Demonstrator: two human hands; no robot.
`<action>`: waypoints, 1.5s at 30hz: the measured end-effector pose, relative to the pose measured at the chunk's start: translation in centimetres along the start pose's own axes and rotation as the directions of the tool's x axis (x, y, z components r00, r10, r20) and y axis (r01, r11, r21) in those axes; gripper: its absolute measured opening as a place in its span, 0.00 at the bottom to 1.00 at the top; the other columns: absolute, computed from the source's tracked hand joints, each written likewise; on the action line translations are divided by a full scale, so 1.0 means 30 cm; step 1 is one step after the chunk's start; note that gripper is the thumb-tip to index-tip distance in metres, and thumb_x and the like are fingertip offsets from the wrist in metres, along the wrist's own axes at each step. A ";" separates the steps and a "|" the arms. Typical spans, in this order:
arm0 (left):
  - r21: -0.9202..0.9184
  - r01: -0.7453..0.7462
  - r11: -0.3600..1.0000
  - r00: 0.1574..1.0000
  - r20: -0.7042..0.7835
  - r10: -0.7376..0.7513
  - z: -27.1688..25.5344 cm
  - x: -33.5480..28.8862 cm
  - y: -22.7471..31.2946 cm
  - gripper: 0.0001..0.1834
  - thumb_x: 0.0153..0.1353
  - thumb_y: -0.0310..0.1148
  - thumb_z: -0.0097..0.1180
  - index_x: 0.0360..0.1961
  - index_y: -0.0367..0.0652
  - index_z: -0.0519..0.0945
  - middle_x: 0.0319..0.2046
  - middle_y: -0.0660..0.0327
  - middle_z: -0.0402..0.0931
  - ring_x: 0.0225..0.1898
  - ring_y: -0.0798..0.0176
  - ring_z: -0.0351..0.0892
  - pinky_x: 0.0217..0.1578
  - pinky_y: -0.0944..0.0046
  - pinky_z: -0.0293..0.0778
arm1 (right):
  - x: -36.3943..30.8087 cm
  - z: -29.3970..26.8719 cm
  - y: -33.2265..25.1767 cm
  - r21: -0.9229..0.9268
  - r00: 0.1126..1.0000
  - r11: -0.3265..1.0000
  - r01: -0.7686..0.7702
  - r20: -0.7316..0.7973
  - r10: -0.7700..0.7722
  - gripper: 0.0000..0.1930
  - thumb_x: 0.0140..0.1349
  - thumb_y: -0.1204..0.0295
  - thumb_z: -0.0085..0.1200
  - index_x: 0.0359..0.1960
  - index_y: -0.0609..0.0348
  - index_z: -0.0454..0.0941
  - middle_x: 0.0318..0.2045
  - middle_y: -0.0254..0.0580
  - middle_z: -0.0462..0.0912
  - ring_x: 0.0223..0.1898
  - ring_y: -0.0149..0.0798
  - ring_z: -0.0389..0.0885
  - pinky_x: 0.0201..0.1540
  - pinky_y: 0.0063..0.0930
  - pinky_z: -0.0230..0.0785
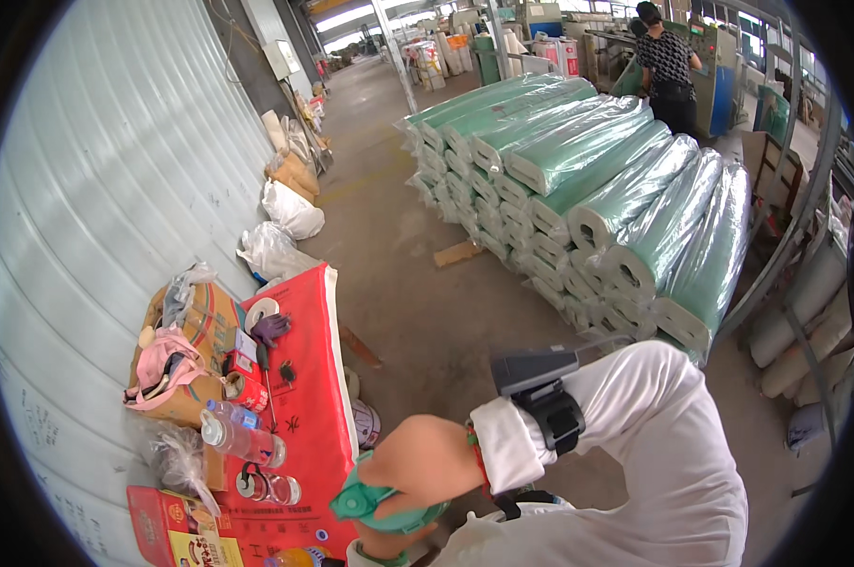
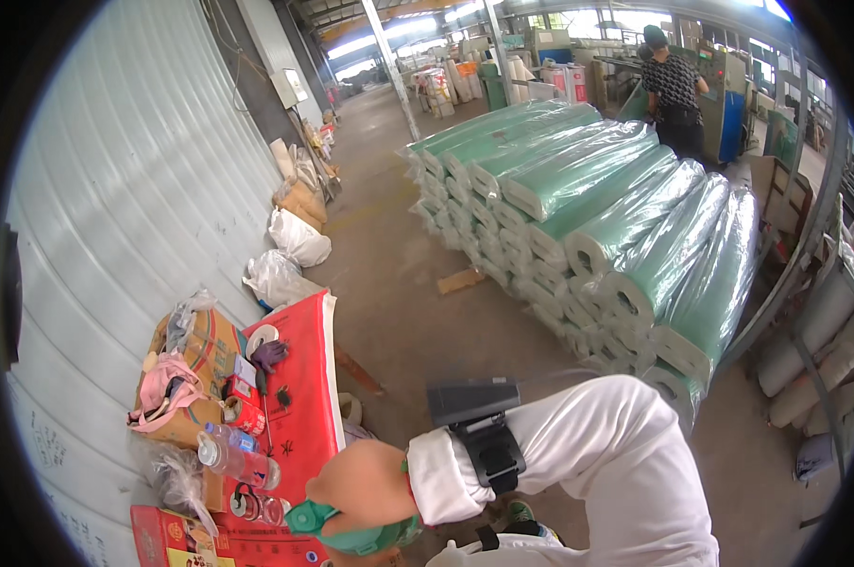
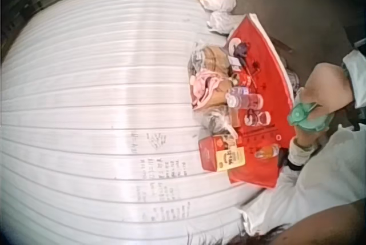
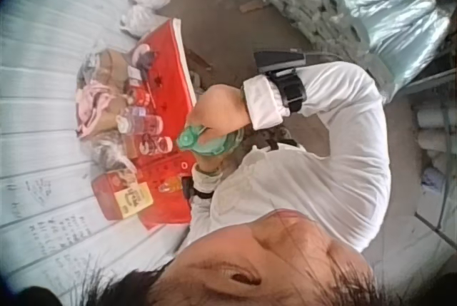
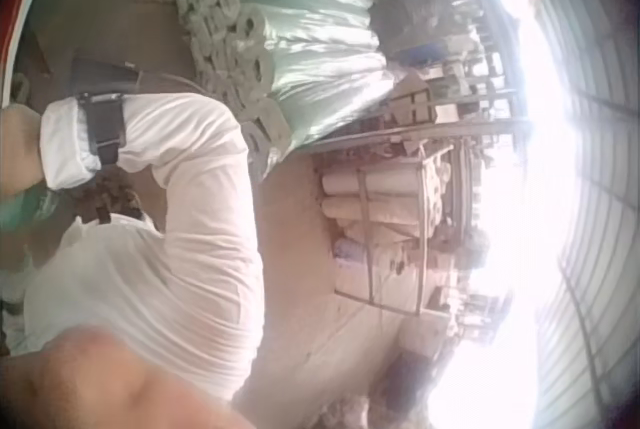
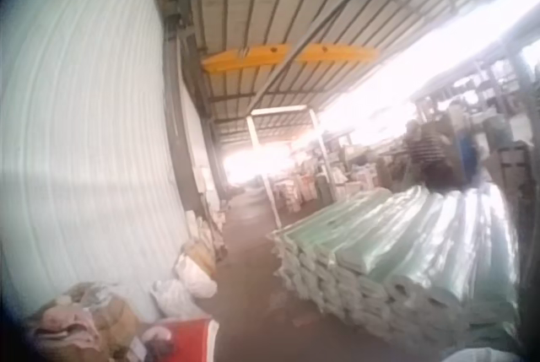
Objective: Pouring orange liquid from a small plastic bottle into a large green water bottle.
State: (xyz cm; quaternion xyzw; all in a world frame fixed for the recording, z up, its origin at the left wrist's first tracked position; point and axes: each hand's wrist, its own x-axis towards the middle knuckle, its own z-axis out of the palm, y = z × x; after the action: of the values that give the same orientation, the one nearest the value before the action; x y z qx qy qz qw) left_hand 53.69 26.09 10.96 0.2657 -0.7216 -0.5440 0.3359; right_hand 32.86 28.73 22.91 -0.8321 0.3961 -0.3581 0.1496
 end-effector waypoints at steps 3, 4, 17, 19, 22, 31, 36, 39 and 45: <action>-0.005 0.050 0.999 0.999 -0.021 -0.050 0.007 -0.013 0.008 0.59 0.25 0.32 0.75 0.59 0.43 0.49 0.53 0.53 0.60 0.53 0.56 0.65 0.52 0.53 0.64 | -0.003 -0.021 0.000 0.042 0.990 0.993 0.108 0.090 -0.111 0.18 0.49 0.55 0.54 0.25 0.59 0.70 0.19 0.45 0.74 0.24 0.51 0.74 0.25 0.41 0.65; -0.009 0.058 0.998 0.998 -0.021 -0.058 0.011 -0.013 -0.001 0.59 0.25 0.32 0.75 0.59 0.43 0.49 0.53 0.53 0.60 0.53 0.56 0.65 0.52 0.53 0.64 | -0.005 -0.025 0.000 0.069 0.967 0.982 0.178 0.175 -0.188 0.18 0.49 0.55 0.54 0.25 0.59 0.70 0.19 0.45 0.73 0.23 0.51 0.74 0.25 0.41 0.65; 0.342 -0.256 0.904 0.873 -0.320 0.368 -0.046 0.009 -0.051 0.60 0.26 0.32 0.74 0.60 0.40 0.48 0.54 0.54 0.61 0.54 0.55 0.65 0.53 0.53 0.63 | 0.120 0.048 0.010 -0.110 0.999 0.993 0.049 0.007 -0.048 0.21 0.50 0.51 0.54 0.25 0.58 0.68 0.20 0.44 0.72 0.23 0.52 0.73 0.24 0.41 0.63; 0.207 -0.117 0.971 0.989 -0.065 0.133 -0.123 0.020 0.031 0.59 0.27 0.33 0.75 0.60 0.38 0.49 0.54 0.54 0.62 0.55 0.56 0.64 0.55 0.54 0.61 | 0.134 0.021 -0.021 -0.095 0.993 0.989 0.116 0.005 -0.116 0.21 0.50 0.51 0.54 0.25 0.58 0.68 0.20 0.44 0.72 0.23 0.52 0.73 0.24 0.40 0.63; 0.079 -0.045 0.996 0.996 0.076 0.039 -0.200 -0.005 0.074 0.60 0.27 0.34 0.75 0.61 0.38 0.49 0.54 0.54 0.62 0.55 0.56 0.64 0.55 0.55 0.60 | 0.159 0.004 -0.089 -0.087 0.974 0.970 0.226 0.008 -0.226 0.21 0.51 0.52 0.54 0.25 0.59 0.67 0.20 0.45 0.72 0.23 0.52 0.72 0.23 0.41 0.62; -0.009 0.052 0.999 0.997 0.063 -0.051 -0.227 -0.069 0.035 0.61 0.26 0.35 0.75 0.61 0.38 0.48 0.55 0.53 0.61 0.56 0.55 0.63 0.56 0.55 0.59 | 0.180 0.002 -0.107 0.061 0.932 0.935 0.349 0.079 -0.353 0.22 0.49 0.52 0.56 0.25 0.61 0.67 0.19 0.45 0.72 0.23 0.53 0.72 0.24 0.41 0.63; -0.031 0.089 0.996 0.994 0.063 -0.087 -0.184 -0.051 0.033 0.61 0.26 0.35 0.75 0.61 0.38 0.48 0.56 0.52 0.60 0.57 0.54 0.63 0.57 0.55 0.58 | 0.186 0.000 -0.075 0.055 0.901 0.917 0.395 0.174 -0.398 0.22 0.48 0.52 0.57 0.24 0.60 0.68 0.19 0.44 0.72 0.23 0.51 0.73 0.24 0.40 0.63; -0.035 0.100 0.994 0.993 0.070 -0.098 -0.164 -0.041 0.027 0.61 0.26 0.36 0.75 0.61 0.37 0.48 0.56 0.52 0.60 0.57 0.54 0.63 0.57 0.55 0.57 | 0.196 -0.008 -0.084 0.002 0.937 0.951 0.310 0.169 -0.305 0.22 0.47 0.51 0.57 0.23 0.59 0.69 0.19 0.43 0.72 0.23 0.50 0.73 0.24 0.40 0.63; -0.034 0.101 0.994 0.995 0.022 -0.100 -0.175 -0.097 0.048 0.62 0.26 0.36 0.75 0.61 0.37 0.47 0.57 0.51 0.60 0.58 0.53 0.62 0.58 0.55 0.57 | 0.245 0.041 -0.084 -0.122 0.982 0.979 0.162 0.122 -0.148 0.21 0.47 0.49 0.55 0.23 0.57 0.71 0.18 0.41 0.72 0.22 0.49 0.73 0.24 0.41 0.63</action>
State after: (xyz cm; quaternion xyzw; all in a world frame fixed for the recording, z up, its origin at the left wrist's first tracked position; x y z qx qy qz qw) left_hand 59.58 25.48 12.72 0.2903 -0.7009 -0.5754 0.3055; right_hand 38.29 24.68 26.91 -0.8873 0.3436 -0.2947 0.0882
